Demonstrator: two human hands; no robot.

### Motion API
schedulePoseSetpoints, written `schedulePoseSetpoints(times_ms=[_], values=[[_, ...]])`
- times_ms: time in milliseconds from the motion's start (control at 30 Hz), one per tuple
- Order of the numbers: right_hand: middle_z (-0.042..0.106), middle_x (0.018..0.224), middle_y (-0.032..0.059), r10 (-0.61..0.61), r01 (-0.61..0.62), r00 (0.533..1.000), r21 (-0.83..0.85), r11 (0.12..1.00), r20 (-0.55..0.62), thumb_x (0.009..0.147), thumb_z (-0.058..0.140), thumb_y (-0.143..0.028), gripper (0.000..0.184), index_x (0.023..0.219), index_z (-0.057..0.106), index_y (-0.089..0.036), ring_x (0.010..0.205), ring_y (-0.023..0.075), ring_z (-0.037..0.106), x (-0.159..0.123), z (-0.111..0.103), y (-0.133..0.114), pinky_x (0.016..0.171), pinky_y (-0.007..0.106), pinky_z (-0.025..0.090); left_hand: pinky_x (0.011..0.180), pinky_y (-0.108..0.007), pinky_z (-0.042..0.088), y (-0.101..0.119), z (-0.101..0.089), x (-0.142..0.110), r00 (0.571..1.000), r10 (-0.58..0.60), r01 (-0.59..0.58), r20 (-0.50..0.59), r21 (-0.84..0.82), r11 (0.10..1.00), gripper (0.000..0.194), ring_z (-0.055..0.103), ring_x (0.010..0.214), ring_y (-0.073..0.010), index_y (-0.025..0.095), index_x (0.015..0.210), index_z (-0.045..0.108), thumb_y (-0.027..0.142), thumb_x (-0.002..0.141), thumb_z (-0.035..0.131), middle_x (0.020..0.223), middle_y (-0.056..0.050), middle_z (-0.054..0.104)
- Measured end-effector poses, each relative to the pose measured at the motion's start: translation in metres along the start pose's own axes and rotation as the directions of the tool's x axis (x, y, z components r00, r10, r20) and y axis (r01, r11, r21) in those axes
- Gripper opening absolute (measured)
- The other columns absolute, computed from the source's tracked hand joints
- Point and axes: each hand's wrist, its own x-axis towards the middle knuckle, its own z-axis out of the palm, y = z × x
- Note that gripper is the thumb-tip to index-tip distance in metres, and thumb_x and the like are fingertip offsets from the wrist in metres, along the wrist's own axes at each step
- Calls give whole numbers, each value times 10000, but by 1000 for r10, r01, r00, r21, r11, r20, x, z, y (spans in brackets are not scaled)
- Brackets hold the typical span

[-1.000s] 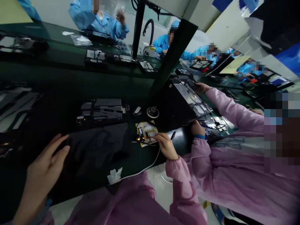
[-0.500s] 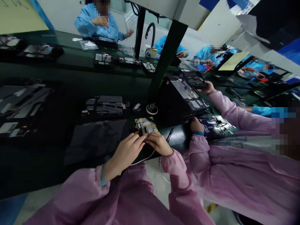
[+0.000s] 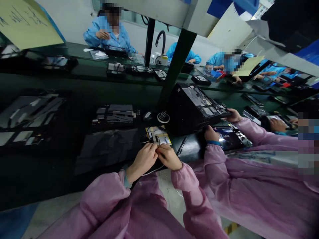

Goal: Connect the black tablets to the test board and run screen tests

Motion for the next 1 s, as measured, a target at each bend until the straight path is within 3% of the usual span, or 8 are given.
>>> schedulePoseSetpoints(times_ms=[67, 133, 200, 267, 400, 533, 733, 1000], values=[[660, 932, 70, 42, -39, 997, 46, 998, -64, 922, 453, -187, 213, 885, 662, -194, 914, 195, 596, -5, -12, 3, 836, 341, 464, 710, -286, 497, -4, -12, 1, 998, -9, 17, 69, -125, 992, 319, 629, 774, -179, 189, 1190, 524, 181, 872, 513, 839, -18, 665], [656, 1027, 74, 143, -128, 969, 86, 988, -203, 949, 415, -220, 252, 963, 666, -206, 1001, 198, 600, -7, -27, 6, 889, 347, 466, 683, -279, 488, -12, -28, 7, 998, -37, 48, 58, -188, 981, 466, 623, 736, -170, 213, 1348, 418, 305, 902, 520, 808, 11, 661], [652, 1033, 70, 253, -231, 899, 103, 968, -359, 960, 403, -243, 259, 1004, 656, -212, 1003, 195, 603, -1, -34, 7, 883, 332, 472, 754, -304, 480, -25, -41, 19, 996, -81, 76, -44, -106, 991, 389, 616, 837, -192, 203, 1290, 498, 350, 931, 473, 862, -24, 665], [653, 961, 62, 291, -288, 863, 71, 955, -414, 942, 434, -233, 220, 971, 651, -208, 932, 190, 608, 14, -30, 7, 838, 311, 477, 838, -354, 457, -39, -44, 34, 988, -95, 105, -118, 75, 992, 310, 583, 965, -241, 168, 1122, 619, 346, 937, 445, 972, -91, 658], [643, 902, 75, 340, -385, 908, -168, 907, -245, 882, 500, -171, 145, 853, 640, -188, 894, 207, 581, 54, 8, 7, 824, 316, 455, 850, -403, 437, -61, -27, 56, 993, -113, 116, -30, 274, 955, 249, 548, 1016, -284, 134, 935, 695, 285, 882, 506, 1004, -151, 644], [635, 955, 107, 446, -470, 882, -357, 807, -154, 874, 545, -200, 93, 858, 631, -171, 940, 235, 557, 76, 36, 4, 847, 340, 429, 856, -424, 424, -68, -13, 56, 996, -85, 81, 3, 272, 959, 180, 516, 1068, -298, 129, 864, 707, 163, 806, 540, 1018, -161, 644], [621, 1066, 123, 543, -515, 836, -463, 721, -83, 865, 565, -274, 183, 1008, 627, -178, 1004, 269, 562, 80, 38, -3, 859, 375, 417, 857, -442, 431, -71, -14, 53, 996, -83, 76, 19, 236, 969, 192, 502, 1077, -310, 104, 855, 707, 133, 793, 527, 1025, -177, 634], [620, 1123, 189, 559, -479, 828, -583, 656, -51, 853, 569, -306, 359, 1161, 604, -125, 1007, 337, 599, 95, 41, -12, 837, 441, 444, 872, -424, 466, -78, -13, 57, 994, -101, 91, 51, 165, 982, 178, 521, 1088, -307, 100, 813, 702, 129, 802, 527, 1015, -168, 634]])
